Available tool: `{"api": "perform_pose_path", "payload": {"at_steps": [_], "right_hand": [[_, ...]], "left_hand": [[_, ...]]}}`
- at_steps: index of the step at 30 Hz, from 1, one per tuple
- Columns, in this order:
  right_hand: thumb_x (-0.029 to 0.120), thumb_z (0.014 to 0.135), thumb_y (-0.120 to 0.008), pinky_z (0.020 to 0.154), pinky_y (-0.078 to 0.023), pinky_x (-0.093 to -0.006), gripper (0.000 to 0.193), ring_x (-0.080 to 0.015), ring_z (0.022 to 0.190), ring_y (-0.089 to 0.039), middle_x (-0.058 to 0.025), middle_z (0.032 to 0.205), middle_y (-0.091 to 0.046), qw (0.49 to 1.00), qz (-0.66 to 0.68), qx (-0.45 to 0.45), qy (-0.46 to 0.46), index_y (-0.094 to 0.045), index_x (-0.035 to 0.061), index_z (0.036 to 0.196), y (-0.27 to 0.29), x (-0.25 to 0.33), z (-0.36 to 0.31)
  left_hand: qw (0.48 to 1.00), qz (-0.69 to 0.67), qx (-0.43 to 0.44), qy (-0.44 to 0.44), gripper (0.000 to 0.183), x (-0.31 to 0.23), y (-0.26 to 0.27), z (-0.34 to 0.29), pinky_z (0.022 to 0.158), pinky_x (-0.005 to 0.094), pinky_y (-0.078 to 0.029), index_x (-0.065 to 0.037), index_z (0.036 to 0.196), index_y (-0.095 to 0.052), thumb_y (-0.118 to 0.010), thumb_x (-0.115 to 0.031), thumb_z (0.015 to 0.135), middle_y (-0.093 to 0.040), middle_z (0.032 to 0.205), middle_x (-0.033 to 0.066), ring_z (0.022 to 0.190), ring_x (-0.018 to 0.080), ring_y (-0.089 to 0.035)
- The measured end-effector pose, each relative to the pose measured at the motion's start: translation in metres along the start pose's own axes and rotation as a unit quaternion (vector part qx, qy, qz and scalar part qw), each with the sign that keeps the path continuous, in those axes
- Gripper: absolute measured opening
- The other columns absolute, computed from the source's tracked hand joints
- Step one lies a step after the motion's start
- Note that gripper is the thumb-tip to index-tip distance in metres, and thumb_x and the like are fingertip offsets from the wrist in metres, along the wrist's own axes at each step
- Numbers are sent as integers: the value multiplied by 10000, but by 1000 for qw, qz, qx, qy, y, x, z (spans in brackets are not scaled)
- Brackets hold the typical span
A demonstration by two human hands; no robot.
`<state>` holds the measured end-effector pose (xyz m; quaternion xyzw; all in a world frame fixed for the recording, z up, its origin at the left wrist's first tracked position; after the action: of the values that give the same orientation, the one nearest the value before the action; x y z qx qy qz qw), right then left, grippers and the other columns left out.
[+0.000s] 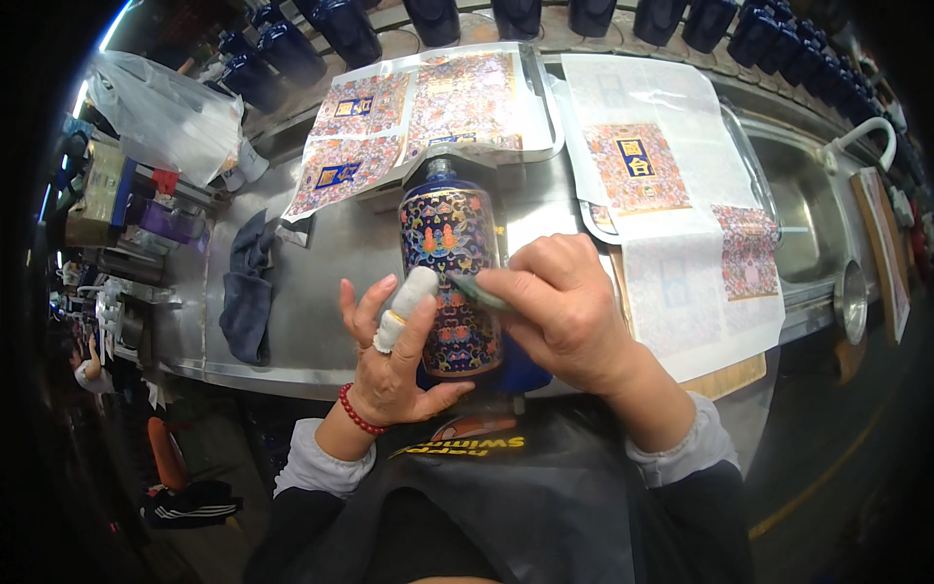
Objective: The person applies decorative labels to blue plastic bottles using a green scraper tool. They smooth the label onto the bottle surface, rotate the bottle to cover all sides, and place finished bottles on the floor. The person repeats this process with multiple bottles.
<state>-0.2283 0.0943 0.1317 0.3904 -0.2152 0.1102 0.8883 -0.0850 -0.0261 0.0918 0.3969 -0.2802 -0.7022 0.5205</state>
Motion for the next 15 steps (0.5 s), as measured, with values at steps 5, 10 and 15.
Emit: {"api": "perform_pose_path", "payload": {"at_steps": [5,10,15], "right_hand": [[62,728,-809,721,-426,-362,264,-234,754,-581,-38,808,-610,996,79,18,-31,-723,82,977,4,-3,3],[55,748,-807,678,-434,-345,227,-240,728,-573,-60,790,-615,992,91,-17,-88,-729,65,961,8,-11,-4],[34,748,-796,639,-446,-349,217,-240,704,-580,-80,781,-617,988,105,-34,-107,-720,44,951,13,-15,-11]], "left_hand": [[1000,-16,-11,-10,986,15,10,16,1196,626,-8,-71,1443,-531,-437,-847,843,-608,1346,99,1386,344,-342],[997,42,22,-57,890,33,6,49,1214,582,55,-124,1401,-593,-332,-813,902,-664,1303,45,1371,282,-385],[999,-15,0,-40,839,31,3,38,1212,606,0,-104,1372,-609,-372,-775,927,-663,1296,54,1340,289,-428]]}}
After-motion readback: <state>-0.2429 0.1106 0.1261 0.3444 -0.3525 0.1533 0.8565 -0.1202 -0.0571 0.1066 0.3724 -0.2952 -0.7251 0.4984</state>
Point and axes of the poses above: each hand's wrist, its own z-axis towards the middle knuckle, its own y-axis out of the back of the hand, x = y × z, the point moved 7 cm from there along z, towards the middle knuckle
